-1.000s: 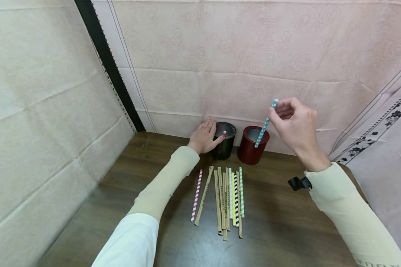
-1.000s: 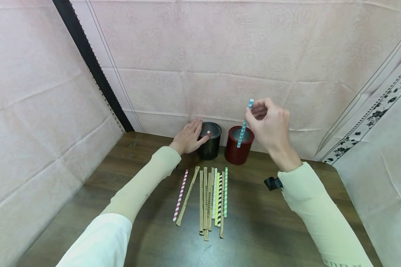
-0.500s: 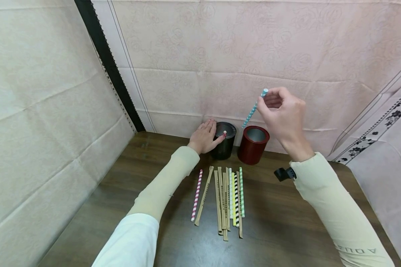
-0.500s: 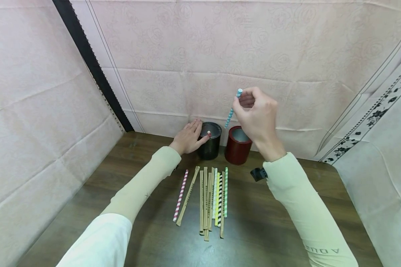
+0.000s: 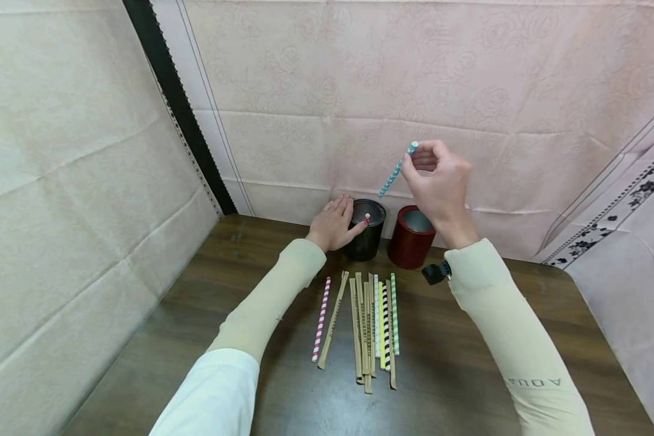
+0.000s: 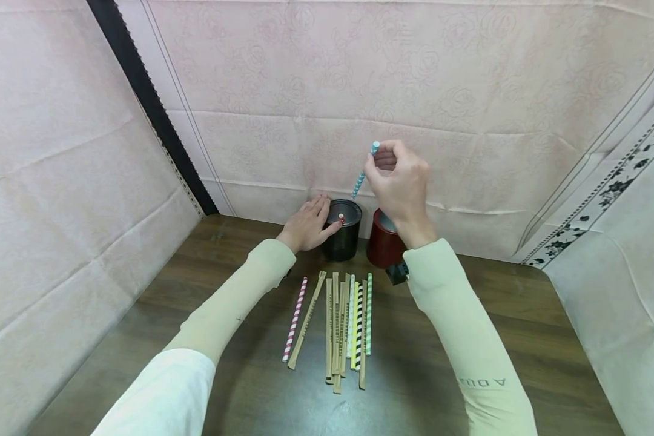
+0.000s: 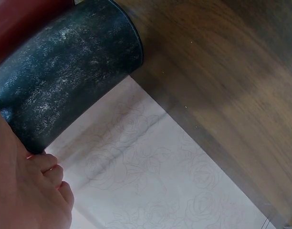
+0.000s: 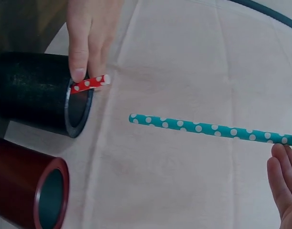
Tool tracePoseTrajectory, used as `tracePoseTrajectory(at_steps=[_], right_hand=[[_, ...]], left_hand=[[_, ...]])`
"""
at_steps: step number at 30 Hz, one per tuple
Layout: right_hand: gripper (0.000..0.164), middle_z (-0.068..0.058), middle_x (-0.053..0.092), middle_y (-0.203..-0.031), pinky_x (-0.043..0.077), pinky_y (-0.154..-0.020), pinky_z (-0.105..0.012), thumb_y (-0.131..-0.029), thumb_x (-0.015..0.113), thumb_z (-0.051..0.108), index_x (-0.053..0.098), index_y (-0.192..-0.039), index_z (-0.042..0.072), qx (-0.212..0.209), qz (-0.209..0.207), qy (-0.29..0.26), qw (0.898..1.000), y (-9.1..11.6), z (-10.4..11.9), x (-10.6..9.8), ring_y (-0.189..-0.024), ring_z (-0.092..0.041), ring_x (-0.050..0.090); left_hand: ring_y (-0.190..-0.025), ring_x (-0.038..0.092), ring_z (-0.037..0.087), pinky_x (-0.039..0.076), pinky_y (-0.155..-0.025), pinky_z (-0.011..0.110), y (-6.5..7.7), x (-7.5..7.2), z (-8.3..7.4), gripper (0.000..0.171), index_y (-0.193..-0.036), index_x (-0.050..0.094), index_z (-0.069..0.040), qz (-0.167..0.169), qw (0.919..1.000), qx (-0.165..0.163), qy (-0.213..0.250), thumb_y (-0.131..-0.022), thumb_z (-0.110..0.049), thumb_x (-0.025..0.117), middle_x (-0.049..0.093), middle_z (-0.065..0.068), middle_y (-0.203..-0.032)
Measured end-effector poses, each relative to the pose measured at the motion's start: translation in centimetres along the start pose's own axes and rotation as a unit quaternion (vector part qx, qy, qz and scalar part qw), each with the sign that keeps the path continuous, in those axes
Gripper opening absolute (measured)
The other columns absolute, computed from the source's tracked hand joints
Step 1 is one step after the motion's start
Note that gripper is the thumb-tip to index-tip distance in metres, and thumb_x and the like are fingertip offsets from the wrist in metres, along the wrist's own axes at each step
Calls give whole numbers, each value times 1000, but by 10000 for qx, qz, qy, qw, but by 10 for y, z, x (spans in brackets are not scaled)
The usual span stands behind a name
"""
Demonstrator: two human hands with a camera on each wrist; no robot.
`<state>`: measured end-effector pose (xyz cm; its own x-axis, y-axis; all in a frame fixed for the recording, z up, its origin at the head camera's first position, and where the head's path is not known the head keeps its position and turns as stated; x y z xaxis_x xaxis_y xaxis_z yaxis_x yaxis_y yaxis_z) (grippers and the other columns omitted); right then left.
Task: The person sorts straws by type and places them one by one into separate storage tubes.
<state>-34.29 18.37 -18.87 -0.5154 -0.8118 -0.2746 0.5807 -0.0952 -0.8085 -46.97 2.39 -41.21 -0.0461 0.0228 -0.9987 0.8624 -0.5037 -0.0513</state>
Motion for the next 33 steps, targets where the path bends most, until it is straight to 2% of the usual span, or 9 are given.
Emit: tracePoseTrajectory(at_steps=[4,8,12,18,26,33], right_hand=[[19,-16,80,-96,59,-81,-14,-96,70,9,74,-107,-6,102,48,-31,9999,2,-14,12,-83,-20,76],[20,-18,80,-98,64,-83,-27,-96,71,8,73,-109,-7,104,123,-29,9999,6,-23,23,-86,-28,78],[20,-20,80,-98,65,-83,-39,-96,71,9,73,-108,-7,120,199,7,9997,10,-32,33,-86,-31,79],[20,-19,81,-98,66,-82,-41,-97,71,12,73,-109,-4,257,308,271,9988,20,-45,47,-86,-30,80],[27,-21,80,-106,65,-90,-43,-98,74,18,74,-115,-3,555,719,154,9957,26,-55,65,-97,-32,79],[31,-24,79,-109,64,-92,-45,-97,76,19,74,-117,-6,493,949,217,9940,25,-50,56,-100,-36,79]], left_hand=[[-168,8,25,12,-137,38,0,0,0,90,-170,10,-2,11,10000,-11,-33,-109,-68,16,10,14,-179],[-168,8,25,12,-136,38,0,-1,-1,90,-170,10,-3,4,10000,-28,-20,-109,-69,16,10,13,-179],[-168,8,25,13,-136,39,-1,-1,-2,91,-170,11,-2,-10,10000,-9,-37,-109,-70,15,10,14,-179],[-168,9,27,14,-136,40,-1,-2,-4,92,-169,11,-2,-28,10000,19,-36,-108,-70,14,11,14,-179],[-167,11,27,14,-136,39,1,-5,-4,91,-169,13,-1,-97,9999,-14,80,-109,-69,17,13,15,-179],[-167,10,27,13,-136,39,1,-3,-1,91,-169,10,-1,-21,10000,-31,-14,-109,-69,15,11,16,-179]])
Point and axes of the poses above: each hand's wrist, its own y-axis away from the middle knuckle, its own x-axis out of the palm, z = x × y, the point moved 10 cm from there along -y, towards the middle knuckle
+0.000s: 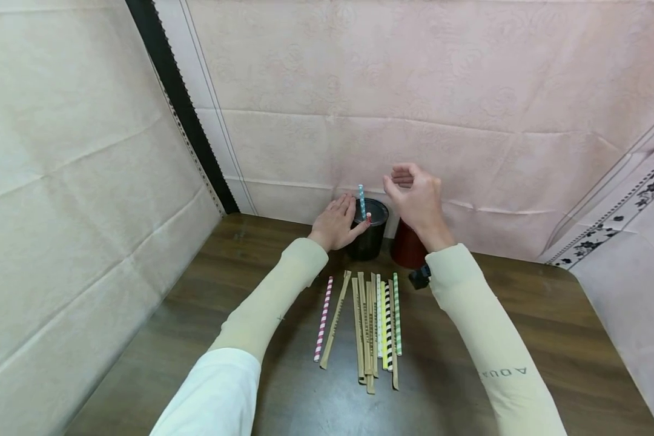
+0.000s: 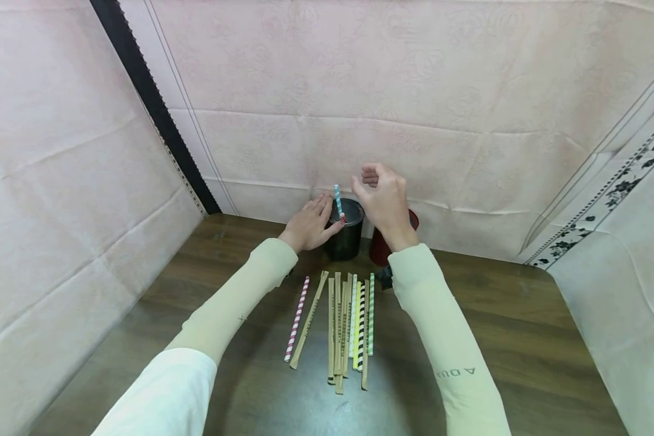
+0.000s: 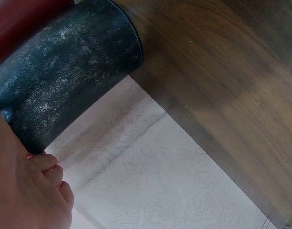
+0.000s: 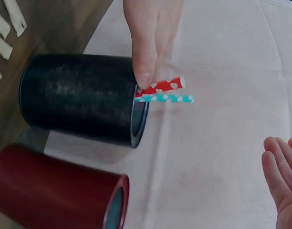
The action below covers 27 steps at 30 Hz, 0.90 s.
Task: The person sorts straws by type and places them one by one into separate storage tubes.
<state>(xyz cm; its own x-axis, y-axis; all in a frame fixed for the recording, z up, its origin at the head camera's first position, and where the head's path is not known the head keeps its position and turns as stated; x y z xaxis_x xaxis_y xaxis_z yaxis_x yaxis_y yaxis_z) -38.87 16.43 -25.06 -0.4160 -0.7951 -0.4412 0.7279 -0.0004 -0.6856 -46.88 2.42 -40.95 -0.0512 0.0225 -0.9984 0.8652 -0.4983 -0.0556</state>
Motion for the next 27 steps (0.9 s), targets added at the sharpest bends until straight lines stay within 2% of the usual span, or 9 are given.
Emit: tracePoseTrajectory(at_steps=[8,12,19,27], right_hand=[[28,-24,79,-106,65,-87,-46,-97,75,15,74,-113,-8,-20,283,432,9987,7,4,-19,-94,-37,79],[29,-25,78,-106,64,-87,-49,-98,74,15,73,-113,-9,53,566,730,9957,13,3,-26,-93,-39,78],[31,-23,79,-106,64,-86,-51,-98,74,20,73,-115,-6,439,1169,1292,9837,26,-7,-35,-95,-37,79],[33,-25,79,-105,64,-86,-51,-99,74,20,72,-114,-9,706,1763,1478,9706,39,-20,-39,-95,-38,79]], left_hand=[[-168,9,26,12,-136,37,0,0,0,90,-169,8,-2,7,10000,4,-97,-109,-68,13,9,15,-179],[-167,9,26,12,-136,37,1,-1,-1,89,-169,8,-1,16,9999,26,-115,-109,-68,12,9,15,-179],[-168,9,26,11,-137,36,1,0,-1,89,-169,8,-1,29,10000,38,-62,-109,-67,12,9,14,-179],[-168,10,27,11,-137,37,1,0,-2,89,-169,8,-1,-61,9999,59,-118,-110,-67,13,9,15,-179]])
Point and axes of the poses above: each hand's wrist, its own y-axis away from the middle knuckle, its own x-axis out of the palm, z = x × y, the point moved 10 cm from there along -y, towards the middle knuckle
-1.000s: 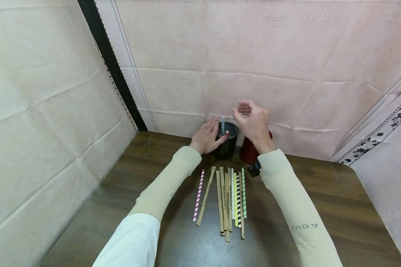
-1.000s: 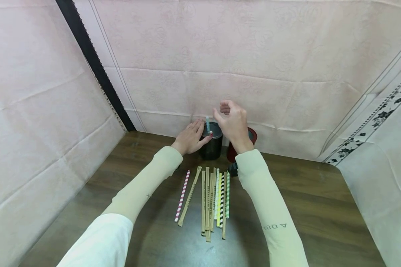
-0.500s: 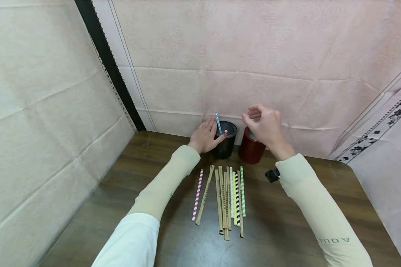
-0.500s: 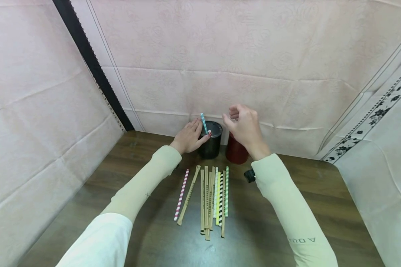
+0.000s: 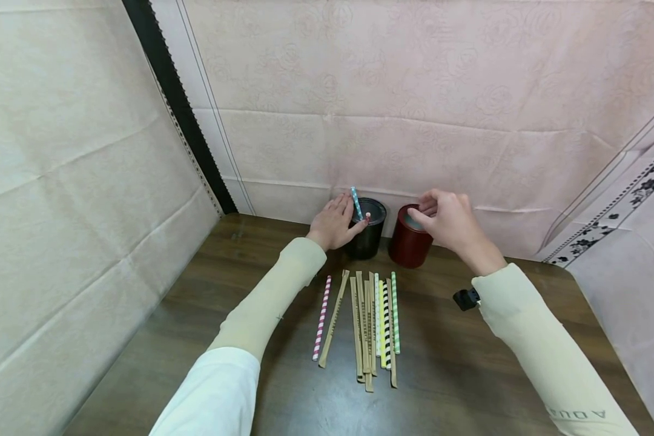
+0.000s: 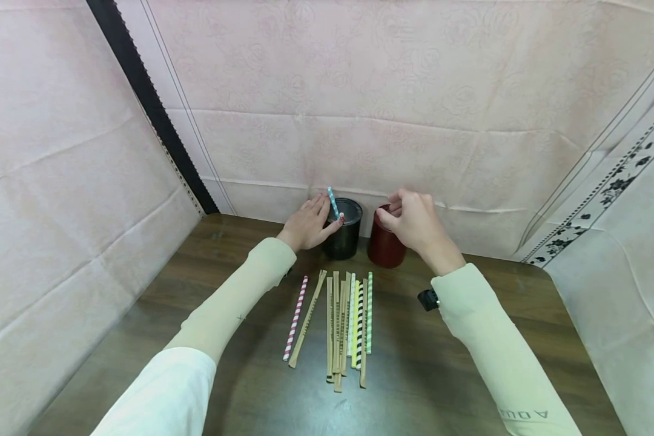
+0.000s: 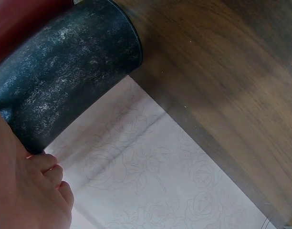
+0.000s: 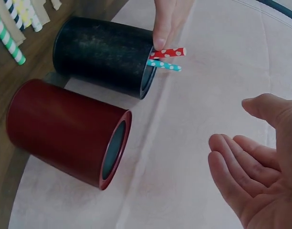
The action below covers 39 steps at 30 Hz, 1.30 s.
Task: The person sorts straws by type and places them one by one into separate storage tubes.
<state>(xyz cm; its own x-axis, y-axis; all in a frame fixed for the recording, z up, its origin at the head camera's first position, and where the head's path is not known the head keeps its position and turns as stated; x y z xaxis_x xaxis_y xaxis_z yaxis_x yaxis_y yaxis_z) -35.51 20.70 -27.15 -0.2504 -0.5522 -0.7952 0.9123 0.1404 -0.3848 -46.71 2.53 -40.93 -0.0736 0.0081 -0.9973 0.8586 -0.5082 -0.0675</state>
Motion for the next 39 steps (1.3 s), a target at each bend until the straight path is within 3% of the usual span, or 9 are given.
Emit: tracePoseTrajectory(at_steps=[6,13,15,25,29,33,36,39], right_hand=[[34,-27,78,-108,64,-86,-52,-99,73,20,71,-116,-10,102,470,60,9988,8,-10,8,-98,-39,78],[38,-25,78,-110,58,-100,-53,-99,74,24,71,-116,-9,338,1046,250,9936,15,-26,25,-103,-38,77],[39,-25,78,-111,60,-94,-54,-99,74,25,71,-117,-9,418,1257,289,9908,18,-30,31,-104,-38,76],[38,-24,77,-111,61,-91,-51,-97,76,26,72,-113,-9,483,2087,521,9754,31,-45,67,-101,-36,74],[27,-11,75,-84,57,-71,-39,-96,77,25,75,-90,-1,446,2522,535,9652,37,-50,85,-79,-24,68],[37,4,51,-56,37,-57,-29,-94,77,25,65,-63,10,446,2902,452,9549,43,-54,103,-60,-13,44],[45,7,41,-52,33,-55,-27,-95,76,24,56,-56,15,477,3053,329,9505,47,-60,115,-54,-11,36],[47,7,40,-52,34,-55,-27,-96,75,23,55,-55,15,582,3148,219,9471,49,-67,126,-54,-11,37]], left_hand=[[-168,9,26,11,-137,36,0,1,1,90,-169,8,-1,0,10000,4,43,-109,-67,13,9,15,-179],[-168,9,27,11,-137,36,0,1,1,90,-169,7,0,9,10000,17,51,-109,-67,13,9,15,-179],[-168,9,27,11,-137,36,0,1,1,90,-169,7,0,4,10000,24,52,-110,-67,13,9,15,-179],[-168,8,26,10,-137,36,-1,3,4,90,-169,7,0,44,10000,-7,59,-109,-67,13,9,15,-179],[-168,8,26,10,-137,36,-1,3,4,90,-169,6,-1,31,10000,-11,72,-109,-67,12,9,15,-179],[-168,9,26,10,-137,36,0,2,3,90,-169,7,-1,8,10000,-6,90,-109,-67,13,10,15,-179],[-167,10,26,12,-136,36,0,0,2,89,-169,9,-1,-23,9999,1,116,-109,-67,14,11,15,-179],[-168,9,25,11,-136,37,0,-1,1,89,-169,9,-1,-7,9999,-7,139,-110,-67,14,10,14,-179]])
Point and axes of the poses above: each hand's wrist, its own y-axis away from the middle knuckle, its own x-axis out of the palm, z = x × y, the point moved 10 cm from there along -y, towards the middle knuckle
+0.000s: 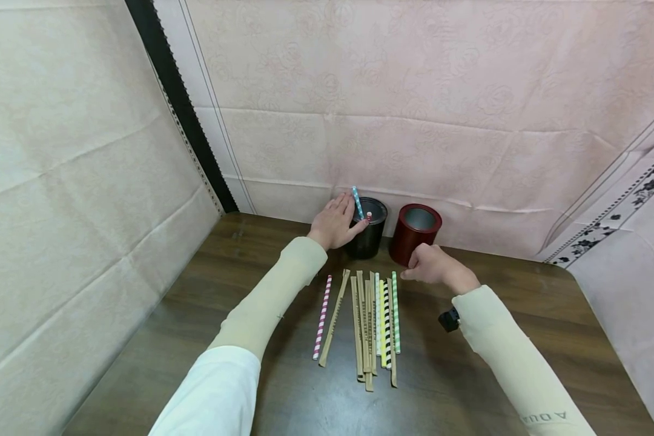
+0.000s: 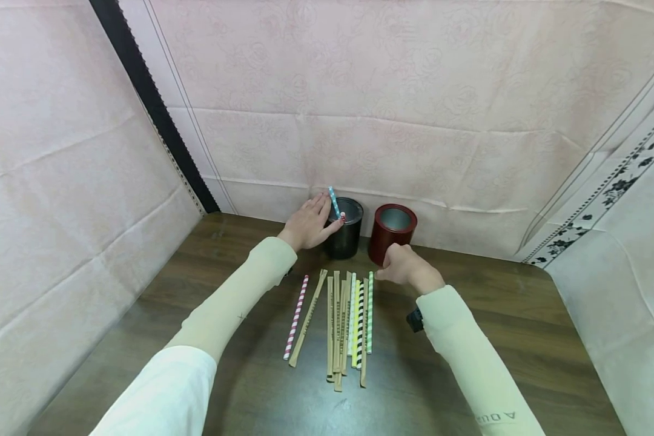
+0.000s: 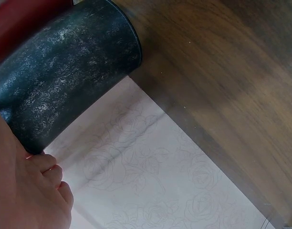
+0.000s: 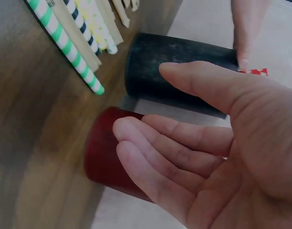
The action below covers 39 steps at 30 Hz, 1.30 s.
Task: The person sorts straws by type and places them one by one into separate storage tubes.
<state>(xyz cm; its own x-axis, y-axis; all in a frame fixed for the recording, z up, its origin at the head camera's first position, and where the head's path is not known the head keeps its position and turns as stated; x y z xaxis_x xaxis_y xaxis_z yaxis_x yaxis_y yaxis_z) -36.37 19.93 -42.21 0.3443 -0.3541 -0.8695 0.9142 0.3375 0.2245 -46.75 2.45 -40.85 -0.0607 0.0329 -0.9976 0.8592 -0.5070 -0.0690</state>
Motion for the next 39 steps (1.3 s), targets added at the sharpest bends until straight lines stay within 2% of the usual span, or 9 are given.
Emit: tracePoseTrajectory(at_steps=[3,9,13,16,20,25,30,37,39], right_hand=[[43,5,46,-54,39,-57,-27,-98,75,22,62,-58,12,104,76,-72,9999,-5,-6,10,-57,-13,44],[29,-5,64,-65,45,-63,-28,-100,73,23,80,-80,3,418,110,-165,9989,-16,-20,28,-69,-17,54],[26,-13,76,-80,48,-65,-28,-100,71,23,82,-88,2,491,44,-293,9984,-21,-27,38,-74,-18,59],[28,-13,77,-81,48,-63,-28,-101,70,24,82,-86,3,592,-19,-365,9976,-24,-34,44,-73,-18,61],[33,-9,74,-71,44,-60,-28,-100,70,26,81,-78,4,726,-189,-386,9964,-28,-40,48,-72,-20,57],[39,1,56,-55,40,-56,-27,-99,71,28,77,-69,5,895,-343,-422,9945,-33,-43,53,-65,-18,51],[38,2,48,-53,41,-53,-28,-99,72,26,74,-66,7,1141,-406,-567,9910,-35,-45,57,-57,-17,50],[50,3,41,-50,38,-51,-28,-99,71,24,53,-53,14,1278,-476,-636,9886,-36,-47,58,-49,-15,43],[50,2,42,-50,39,-52,-28,-99,71,24,52,-54,14,1322,-518,-675,9876,-35,-48,57,-49,-16,45]], left_hand=[[-168,8,25,12,-136,37,0,0,0,89,-169,8,-2,-5,10000,-8,14,-110,-67,14,10,14,-179],[-168,9,25,13,-136,38,0,-2,0,89,-169,9,-1,-59,10000,15,58,-110,-67,15,10,15,-179],[-168,9,25,13,-136,38,0,-1,0,90,-169,9,-1,-52,10000,19,56,-110,-67,15,10,15,-179],[-168,9,25,12,-136,37,0,0,1,90,-169,8,-1,-26,10000,14,59,-109,-68,15,10,15,-179],[-168,7,25,11,-137,37,-1,1,1,90,-169,7,-1,12,10000,7,80,-109,-68,14,9,15,-179],[-168,7,25,11,-137,37,-1,2,3,90,-169,6,-1,50,10000,-17,66,-109,-68,12,8,14,-179],[-168,7,25,11,-137,37,-1,4,2,90,-169,6,-1,69,9999,-14,80,-109,-68,13,8,14,-179],[-168,6,24,10,-137,37,-2,4,2,91,-169,5,-2,52,10000,-24,82,-109,-69,13,7,14,-179],[-168,6,24,10,-137,37,-2,4,2,91,-170,5,-2,54,10000,-26,71,-109,-69,13,7,14,-179]])
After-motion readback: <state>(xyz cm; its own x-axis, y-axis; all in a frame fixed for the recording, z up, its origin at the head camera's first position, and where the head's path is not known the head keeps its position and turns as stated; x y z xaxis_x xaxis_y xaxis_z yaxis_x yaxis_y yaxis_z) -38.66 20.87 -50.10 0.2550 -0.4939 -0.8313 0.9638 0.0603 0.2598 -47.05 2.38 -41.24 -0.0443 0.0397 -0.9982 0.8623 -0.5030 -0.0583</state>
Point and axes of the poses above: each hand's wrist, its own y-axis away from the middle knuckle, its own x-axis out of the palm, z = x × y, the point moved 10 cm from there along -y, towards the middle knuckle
